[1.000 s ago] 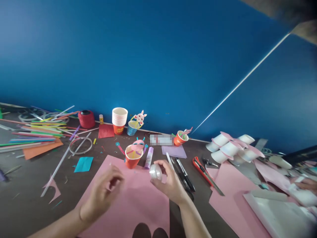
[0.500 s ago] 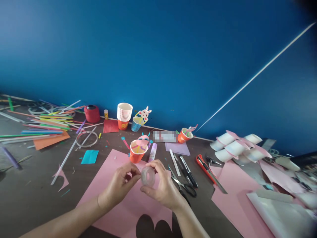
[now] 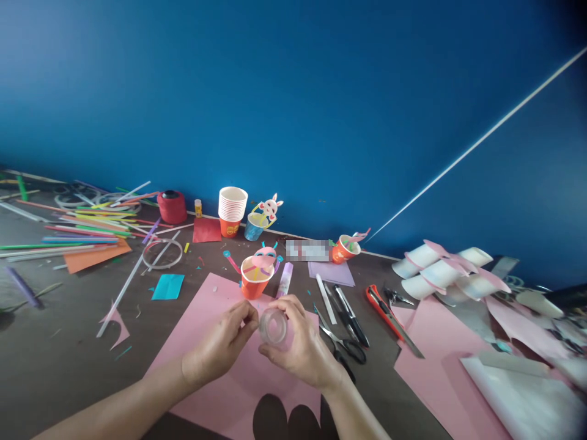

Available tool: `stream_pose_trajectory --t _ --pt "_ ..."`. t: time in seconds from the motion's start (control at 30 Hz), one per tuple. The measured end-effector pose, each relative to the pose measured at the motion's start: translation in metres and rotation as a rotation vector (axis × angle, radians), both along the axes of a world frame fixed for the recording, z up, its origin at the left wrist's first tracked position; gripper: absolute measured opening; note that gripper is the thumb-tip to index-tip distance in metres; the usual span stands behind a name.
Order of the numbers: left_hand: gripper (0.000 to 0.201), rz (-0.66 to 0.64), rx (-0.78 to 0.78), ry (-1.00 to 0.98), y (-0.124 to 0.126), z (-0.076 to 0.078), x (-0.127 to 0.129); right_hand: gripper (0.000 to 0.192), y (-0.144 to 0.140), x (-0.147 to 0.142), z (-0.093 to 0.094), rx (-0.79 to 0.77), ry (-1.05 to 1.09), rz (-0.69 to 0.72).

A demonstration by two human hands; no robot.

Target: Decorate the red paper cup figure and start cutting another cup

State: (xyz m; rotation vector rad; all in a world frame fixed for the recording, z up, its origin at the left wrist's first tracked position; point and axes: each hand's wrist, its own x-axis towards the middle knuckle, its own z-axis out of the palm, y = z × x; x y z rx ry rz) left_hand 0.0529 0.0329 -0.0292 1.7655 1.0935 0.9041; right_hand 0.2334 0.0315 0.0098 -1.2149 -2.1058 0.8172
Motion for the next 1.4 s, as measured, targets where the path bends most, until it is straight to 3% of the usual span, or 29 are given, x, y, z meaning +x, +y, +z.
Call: stream_pose_trajectory --t 0.1,0.3,0.5,0.63,0.87,1.13,1.4 --pt "0.017 -0.03 -0.105 -0.074 -0.001 -0.002 -0.001 0.049 0.001 -0.001 -0.003 -0.025 0.012 -0.008" --pt "0.016 0.017 -0.064 -0.049 -0.002 0.0 -0.002 0.044 0.001 -0.005 -0.009 -0.032 0.001 -0.091" --pt "0.016 0.005 -0.199 -0.138 -0.002 -0.006 -0.001 0.04 0.0 -0.009 -0.009 -0.074 -0.001 -0.127" --pt "0.018 -0.005 -0.172 -0.153 -0.002 -0.008 -0.001 0.038 0.0 -0.008 -0.009 -0.105 0.005 -0.132" --pt "0.02 0.01 -0.322 -0.385 0.001 -0.009 -0.002 0.039 0.001 -0.003 -0.012 -0.072 0.017 -0.132" --pt "0.01 0.095 -0.118 -0.117 0.001 -0.009 0.002 0.039 0.0 -0.006 -0.012 -0.036 0.013 -0.116" --pt "0.013 0.083 0.061 -0.051 -0.003 -0.005 0.0 0.037 -0.002 -0.011 -0.012 0.002 -0.01 -0.122"
